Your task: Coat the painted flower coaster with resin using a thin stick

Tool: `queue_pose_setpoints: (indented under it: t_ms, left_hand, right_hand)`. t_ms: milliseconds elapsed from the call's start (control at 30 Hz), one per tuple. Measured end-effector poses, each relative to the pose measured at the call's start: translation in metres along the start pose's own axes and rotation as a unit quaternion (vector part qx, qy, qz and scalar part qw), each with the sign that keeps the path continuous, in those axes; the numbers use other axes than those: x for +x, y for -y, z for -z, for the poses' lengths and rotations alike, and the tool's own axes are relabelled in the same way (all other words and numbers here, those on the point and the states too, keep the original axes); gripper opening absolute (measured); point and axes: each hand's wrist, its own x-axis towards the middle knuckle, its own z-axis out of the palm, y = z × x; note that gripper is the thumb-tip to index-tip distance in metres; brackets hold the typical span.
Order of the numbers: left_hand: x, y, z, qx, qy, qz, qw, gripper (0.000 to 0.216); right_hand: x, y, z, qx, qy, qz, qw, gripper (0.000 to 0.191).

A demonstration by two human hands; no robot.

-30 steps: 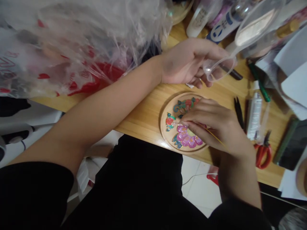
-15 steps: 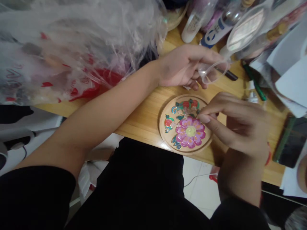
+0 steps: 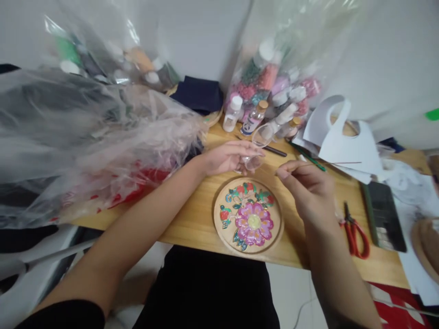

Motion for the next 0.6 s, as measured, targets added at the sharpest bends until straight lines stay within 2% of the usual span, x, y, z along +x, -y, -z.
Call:
queue_pose_setpoints:
  t_ms: [133, 367, 600]
  left_hand:
    - [-0.0007, 0.0003, -0.0014, 0.007, -0.006, 0.005, 1.000, 0.042]
    - [-0.0027, -0.0037, -0.0060, 0.029, -0.007, 0.020, 0.999, 0.054]
    - [-0.0033, -0.0034, -0.0080, 0.036, -0.006, 0.015, 0.999, 0.049]
  right_hand:
    - [0.0027, -0.0007, -0.0023, -0.030, -0.014, -0.001, 0.999, 0.016]
    - [0.0022, 0.0030, -0.0070, -0.137, -0.009, 0.081, 0.987, 0.015]
    - [0.0008, 0.0004, -0.0103, -0.191, 0.026, 0.091, 0.977, 0.015]
